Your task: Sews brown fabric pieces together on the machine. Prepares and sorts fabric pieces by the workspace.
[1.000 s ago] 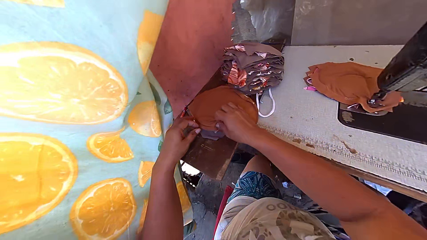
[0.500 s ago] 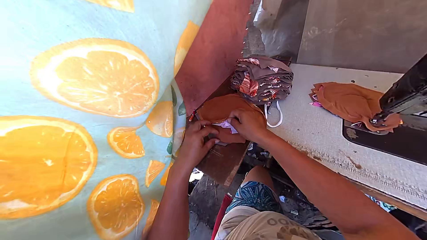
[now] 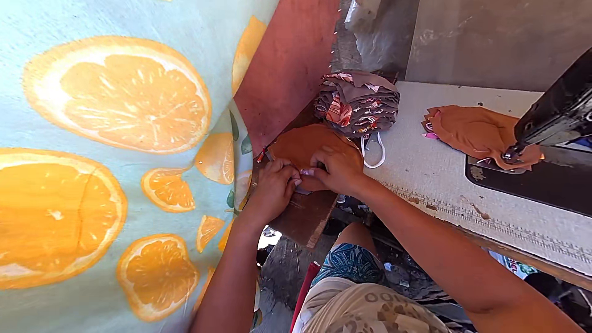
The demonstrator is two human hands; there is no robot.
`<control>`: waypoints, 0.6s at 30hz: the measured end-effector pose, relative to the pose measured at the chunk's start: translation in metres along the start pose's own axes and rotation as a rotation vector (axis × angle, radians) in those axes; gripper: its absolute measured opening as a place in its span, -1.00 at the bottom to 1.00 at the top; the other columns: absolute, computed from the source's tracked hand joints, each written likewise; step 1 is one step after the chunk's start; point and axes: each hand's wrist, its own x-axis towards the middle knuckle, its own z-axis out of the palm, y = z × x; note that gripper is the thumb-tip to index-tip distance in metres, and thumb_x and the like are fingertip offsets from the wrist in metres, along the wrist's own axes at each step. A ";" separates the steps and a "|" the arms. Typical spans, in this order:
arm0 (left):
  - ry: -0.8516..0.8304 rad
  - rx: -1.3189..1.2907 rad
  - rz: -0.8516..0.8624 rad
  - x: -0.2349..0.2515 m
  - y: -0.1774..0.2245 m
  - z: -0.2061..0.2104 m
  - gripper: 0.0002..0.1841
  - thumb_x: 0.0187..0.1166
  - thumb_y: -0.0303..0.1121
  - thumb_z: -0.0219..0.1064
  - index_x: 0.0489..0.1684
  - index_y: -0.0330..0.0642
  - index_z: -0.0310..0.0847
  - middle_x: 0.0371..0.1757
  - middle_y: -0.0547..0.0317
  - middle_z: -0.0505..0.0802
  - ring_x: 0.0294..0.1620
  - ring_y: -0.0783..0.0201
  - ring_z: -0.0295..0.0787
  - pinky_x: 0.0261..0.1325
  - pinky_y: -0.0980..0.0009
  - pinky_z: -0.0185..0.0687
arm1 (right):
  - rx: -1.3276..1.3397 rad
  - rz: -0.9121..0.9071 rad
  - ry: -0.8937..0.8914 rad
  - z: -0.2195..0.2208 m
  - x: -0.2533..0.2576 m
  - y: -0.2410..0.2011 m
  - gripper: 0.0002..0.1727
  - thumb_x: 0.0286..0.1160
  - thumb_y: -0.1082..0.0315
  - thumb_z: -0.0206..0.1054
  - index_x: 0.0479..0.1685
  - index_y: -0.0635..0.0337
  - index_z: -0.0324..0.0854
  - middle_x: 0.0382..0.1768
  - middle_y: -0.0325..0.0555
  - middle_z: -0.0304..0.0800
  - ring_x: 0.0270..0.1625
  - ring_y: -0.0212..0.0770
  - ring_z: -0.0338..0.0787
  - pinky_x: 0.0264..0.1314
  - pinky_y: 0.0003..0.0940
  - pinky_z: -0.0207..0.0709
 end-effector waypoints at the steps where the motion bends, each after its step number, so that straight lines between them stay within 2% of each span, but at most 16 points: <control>1: 0.026 -0.013 -0.003 0.000 0.000 -0.001 -0.84 0.67 -0.33 0.29 -0.23 -0.19 0.73 0.16 -0.01 0.73 0.31 -0.07 0.62 0.35 -0.19 0.45 | -0.045 -0.035 -0.035 -0.001 -0.003 -0.001 -0.76 0.45 0.19 0.53 -0.06 0.14 0.76 -0.05 0.03 0.72 0.19 0.11 0.67 0.27 0.18 0.52; 3: 0.103 -0.047 -0.017 -0.002 -0.002 -0.003 -0.84 0.65 -0.31 0.32 -0.21 -0.17 0.76 0.18 0.01 0.75 0.33 -0.02 0.63 0.39 -0.15 0.45 | -0.175 -0.116 -0.107 -0.002 -0.009 -0.004 -0.64 0.35 0.10 0.60 0.00 0.09 0.73 0.00 0.03 0.67 0.25 0.16 0.60 0.24 0.21 0.45; 6: 0.151 -0.081 -0.054 -0.006 -0.006 -0.008 -0.86 0.60 -0.27 0.38 -0.21 -0.13 0.78 0.21 0.03 0.73 0.33 0.03 0.62 0.37 -0.06 0.51 | -0.318 -0.200 -0.098 0.002 -0.011 -0.002 -0.81 0.47 0.19 0.52 -0.17 0.11 0.77 -0.07 0.01 0.70 0.24 0.15 0.63 0.17 0.16 0.48; 9: 0.152 -0.091 -0.083 -0.010 -0.008 -0.010 -0.87 0.55 -0.28 0.44 -0.23 -0.13 0.80 0.24 -0.01 0.72 0.36 0.01 0.60 0.39 -0.05 0.50 | -0.376 -0.213 -0.102 0.003 -0.009 -0.002 -0.85 0.56 0.25 0.43 -0.18 0.14 0.78 -0.09 -0.01 0.71 0.23 0.11 0.64 0.14 0.10 0.49; 11: 0.148 -0.096 -0.099 -0.013 -0.009 -0.009 -0.89 0.53 -0.29 0.46 -0.23 -0.13 0.81 0.25 -0.03 0.72 0.38 -0.01 0.58 0.41 -0.06 0.48 | -0.316 -0.184 -0.115 0.002 -0.006 -0.002 -0.82 0.59 0.23 0.42 -0.21 0.17 0.78 -0.09 0.01 0.72 0.24 0.12 0.64 0.16 0.11 0.47; 15: 0.134 -0.096 -0.109 -0.017 -0.009 -0.004 -0.90 0.49 -0.27 0.50 -0.22 -0.06 0.84 0.23 0.02 0.73 0.37 0.03 0.59 0.40 -0.03 0.49 | -0.003 -0.071 -0.098 -0.003 -0.001 0.007 -0.79 0.56 0.23 0.47 -0.31 0.20 0.75 -0.15 0.04 0.70 0.16 0.11 0.66 0.27 0.23 0.46; 18: 0.120 -0.109 -0.130 -0.016 -0.008 -0.003 -0.91 0.47 -0.27 0.53 -0.22 -0.03 0.84 0.24 0.04 0.72 0.38 0.02 0.57 0.41 -0.07 0.47 | 0.147 -0.012 -0.091 -0.007 0.001 0.014 -0.77 0.58 0.23 0.47 -0.32 0.21 0.73 -0.14 0.02 0.70 0.08 0.05 0.67 0.25 0.16 0.49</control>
